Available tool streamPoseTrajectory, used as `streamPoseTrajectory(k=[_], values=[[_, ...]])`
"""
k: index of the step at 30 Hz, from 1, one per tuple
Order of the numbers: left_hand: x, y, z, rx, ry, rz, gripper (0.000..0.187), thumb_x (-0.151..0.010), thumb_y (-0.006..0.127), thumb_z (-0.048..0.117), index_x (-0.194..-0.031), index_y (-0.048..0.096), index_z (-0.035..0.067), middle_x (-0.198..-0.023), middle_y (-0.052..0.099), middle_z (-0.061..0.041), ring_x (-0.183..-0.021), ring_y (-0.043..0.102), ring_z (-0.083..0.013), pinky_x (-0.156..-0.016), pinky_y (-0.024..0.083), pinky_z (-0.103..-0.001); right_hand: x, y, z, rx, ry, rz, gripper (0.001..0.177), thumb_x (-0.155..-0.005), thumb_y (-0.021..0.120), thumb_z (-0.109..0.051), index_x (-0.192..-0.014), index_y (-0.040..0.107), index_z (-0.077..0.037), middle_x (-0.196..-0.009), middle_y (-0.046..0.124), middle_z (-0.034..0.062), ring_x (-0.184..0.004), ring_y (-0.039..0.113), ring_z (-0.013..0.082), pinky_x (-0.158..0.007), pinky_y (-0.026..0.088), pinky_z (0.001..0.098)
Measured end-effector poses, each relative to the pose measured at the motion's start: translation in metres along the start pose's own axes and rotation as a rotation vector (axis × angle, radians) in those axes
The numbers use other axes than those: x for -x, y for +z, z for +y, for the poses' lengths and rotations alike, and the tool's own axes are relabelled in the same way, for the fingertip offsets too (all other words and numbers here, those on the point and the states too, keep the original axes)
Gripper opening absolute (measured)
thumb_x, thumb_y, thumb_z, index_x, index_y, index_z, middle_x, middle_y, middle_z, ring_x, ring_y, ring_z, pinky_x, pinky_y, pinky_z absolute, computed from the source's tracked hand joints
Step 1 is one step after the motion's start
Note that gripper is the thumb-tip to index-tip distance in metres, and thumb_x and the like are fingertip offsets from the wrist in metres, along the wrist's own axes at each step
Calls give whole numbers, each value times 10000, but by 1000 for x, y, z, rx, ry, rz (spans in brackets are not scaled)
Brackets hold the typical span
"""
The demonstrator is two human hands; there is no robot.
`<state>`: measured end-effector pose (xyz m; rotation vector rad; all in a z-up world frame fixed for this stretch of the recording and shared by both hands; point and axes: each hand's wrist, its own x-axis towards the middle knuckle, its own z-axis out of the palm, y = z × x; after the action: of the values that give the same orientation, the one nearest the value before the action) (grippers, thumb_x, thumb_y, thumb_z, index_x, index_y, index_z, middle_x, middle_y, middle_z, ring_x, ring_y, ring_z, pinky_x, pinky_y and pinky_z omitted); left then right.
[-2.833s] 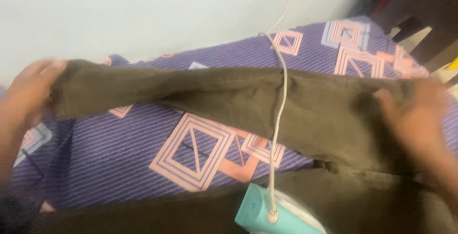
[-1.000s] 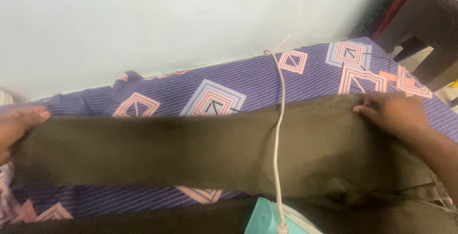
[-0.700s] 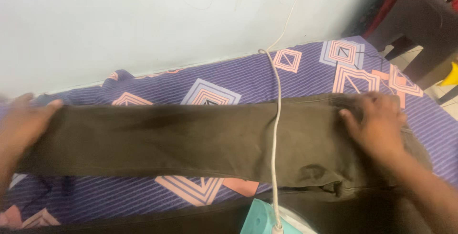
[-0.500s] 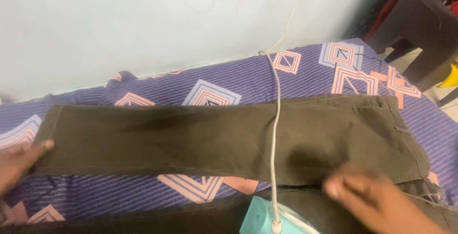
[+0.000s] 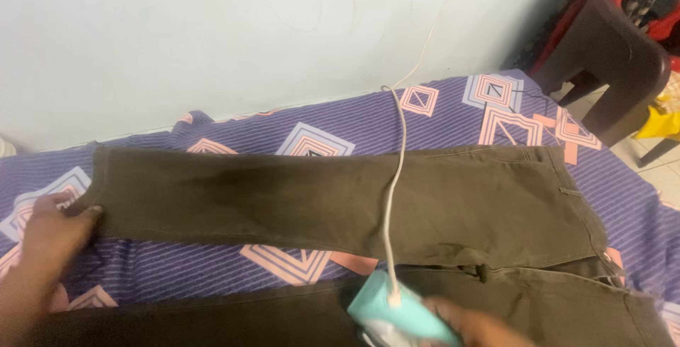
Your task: The person irons a pair of dark trousers laid out on a bed. They use a handheld iron to smooth the fabric, repeatedly moving the iron along the legs and adjusting the trousers with their hands.
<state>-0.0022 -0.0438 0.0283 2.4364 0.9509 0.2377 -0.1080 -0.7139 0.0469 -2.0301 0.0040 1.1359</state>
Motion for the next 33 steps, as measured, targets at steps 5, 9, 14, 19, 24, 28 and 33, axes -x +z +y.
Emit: streamPoseTrajectory(k=[5, 9, 14, 19, 24, 28, 33], values=[[109, 28, 78, -115, 704, 390, 433, -842, 772, 204, -1243, 658, 89, -1222, 637, -174, -1200, 596, -384, -1041, 485, -538, 55, -52, -133, -137, 14, 373, 355, -914, 735, -311, -1089, 709, -4, -672, 680, 64, -483, 574, 152, -472, 472, 337], [204, 76, 143, 175, 853, -236, 427, -899, 638, 261, -1303, 618, 123, -1375, 602, -131, -1231, 596, -313, -1014, 476, -504, 63, -94, -210, -137, -426, 671, 282, -968, 606, -294, -957, 690, -24, -652, 618, 78, -482, 506, 147, -491, 419, 310], [250, 87, 173, -196, 1034, -244, 620, -904, 600, 324, -1483, 482, 135, -1589, 357, -185, -1511, 260, -395, -1128, 146, -680, -17, -90, -221, -414, -539, 763, 203, -977, 590, -239, -1117, 631, -98, -684, 645, 27, -528, 595, 147, -481, 490, 320], [288, 85, 168, -143, 977, -236, 499, -936, 613, 307, -1382, 543, 93, -1500, 450, -204, -1428, 355, -361, -1146, 229, -591, -92, -14, -153, -473, -399, 630, 299, -967, 646, -267, -1146, 613, -30, -626, 586, 78, -490, 538, 176, -462, 442, 338], [343, 102, 202, -200, 863, -691, 647, -940, 671, 431, -1424, 489, 41, -1341, 538, -214, -1312, 474, -369, -1119, 344, -538, -118, -27, -154, -552, -479, 626, 326, -974, 636, -274, -1087, 569, 26, -738, 606, 83, -529, 592, 153, -486, 505, 325], [355, 116, 221, -218, 764, -904, 523, -990, 619, 453, -1300, 608, 31, -1221, 625, -223, -1183, 592, -358, -1013, 464, -515, -111, -34, -172, -590, -483, 602, 349, -966, 619, -279, -1096, 541, 35, -826, 639, 83, -574, 660, 138, -526, 580, 315], [362, 129, 207, -134, 749, -874, 479, -996, 599, 431, -1271, 616, 40, -1203, 634, -212, -1160, 602, -355, -997, 473, -512, -85, -10, -164, -570, -412, 666, 321, -953, 626, -287, -1108, 575, -10, -744, 603, 67, -508, 569, 148, -460, 479, 326]])
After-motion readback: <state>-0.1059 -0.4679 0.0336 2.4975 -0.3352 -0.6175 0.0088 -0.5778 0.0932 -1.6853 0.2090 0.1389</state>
